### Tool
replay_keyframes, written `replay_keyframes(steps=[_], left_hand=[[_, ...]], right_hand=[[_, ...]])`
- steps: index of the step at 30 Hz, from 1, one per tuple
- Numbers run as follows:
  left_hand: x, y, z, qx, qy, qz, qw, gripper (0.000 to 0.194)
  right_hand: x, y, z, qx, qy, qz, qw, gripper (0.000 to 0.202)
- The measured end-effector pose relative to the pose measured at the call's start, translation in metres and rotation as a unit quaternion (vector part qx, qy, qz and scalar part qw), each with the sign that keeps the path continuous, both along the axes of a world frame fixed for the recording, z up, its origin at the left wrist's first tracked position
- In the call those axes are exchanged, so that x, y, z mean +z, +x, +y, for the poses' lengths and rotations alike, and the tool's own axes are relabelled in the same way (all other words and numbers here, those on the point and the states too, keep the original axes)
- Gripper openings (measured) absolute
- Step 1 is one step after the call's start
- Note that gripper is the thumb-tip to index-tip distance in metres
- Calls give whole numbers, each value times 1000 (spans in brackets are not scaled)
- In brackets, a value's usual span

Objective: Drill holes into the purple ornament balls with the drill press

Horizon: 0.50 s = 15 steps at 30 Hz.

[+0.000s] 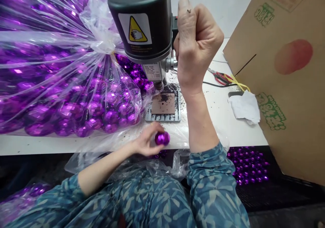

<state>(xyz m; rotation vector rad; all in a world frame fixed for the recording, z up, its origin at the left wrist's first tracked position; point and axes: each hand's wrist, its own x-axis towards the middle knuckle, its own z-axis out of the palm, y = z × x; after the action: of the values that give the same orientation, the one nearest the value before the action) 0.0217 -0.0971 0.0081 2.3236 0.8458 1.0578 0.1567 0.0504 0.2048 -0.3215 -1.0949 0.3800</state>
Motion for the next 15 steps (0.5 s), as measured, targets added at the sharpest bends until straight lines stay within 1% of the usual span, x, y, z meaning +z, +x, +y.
replay_keyframes(steps=[1, 2, 3, 4, 5, 6, 7, 8, 9, 10, 11, 12, 13, 15], left_hand=[[3, -2, -15, -58, 10, 70, 996, 31], [5, -5, -29, -105, 26, 143, 984, 30], [6, -7, -40, -139, 50, 208, 967, 30], [8, -10, -48, -162, 76, 253, 951, 32], [9, -12, -52, -173, 98, 275, 941, 36], [10, -15, -51, -170, 116, 278, 938, 41], [11, -17, -45, -149, 132, 266, 943, 42], [13, -19, -35, -112, 142, 250, 951, 37], [16, -22, -20, -57, 143, 233, 960, 27], [19, -24, -1, 11, 140, 220, 965, 23], [23, -25, 21, 86, 121, 209, 967, 31], [28, -27, 45, 165, 85, 199, 962, 40], [34, -28, 69, 229, 57, 202, 951, 43], [46, -28, 112, 330, 11, 216, 919, 45]], right_hand=[[-2, 0, 0, 1, 1, 2, 1000, 61], [-3, 0, -1, 2, 2, 6, 1000, 60], [-4, 0, -1, 2, 0, 11, 1000, 59], [-4, 0, -1, 2, -4, 14, 1000, 59], [-4, 0, -2, 1, -9, 15, 1000, 59], [-4, 0, -3, -3, -16, 12, 1000, 60], [-5, 0, -4, -10, -24, 6, 1000, 61], [-5, 0, -4, -19, -32, -3, 999, 62], [-6, 1, -5, -29, -39, -10, 999, 63], [-7, 1, -6, -39, -42, -17, 998, 63], [-8, 1, -6, -49, -45, -21, 998, 62], [-9, 1, -7, -55, -46, -25, 997, 62], [-9, 1, -7, -60, -48, -27, 997, 62], [-10, 1, -7, -62, -54, -26, 996, 64]])
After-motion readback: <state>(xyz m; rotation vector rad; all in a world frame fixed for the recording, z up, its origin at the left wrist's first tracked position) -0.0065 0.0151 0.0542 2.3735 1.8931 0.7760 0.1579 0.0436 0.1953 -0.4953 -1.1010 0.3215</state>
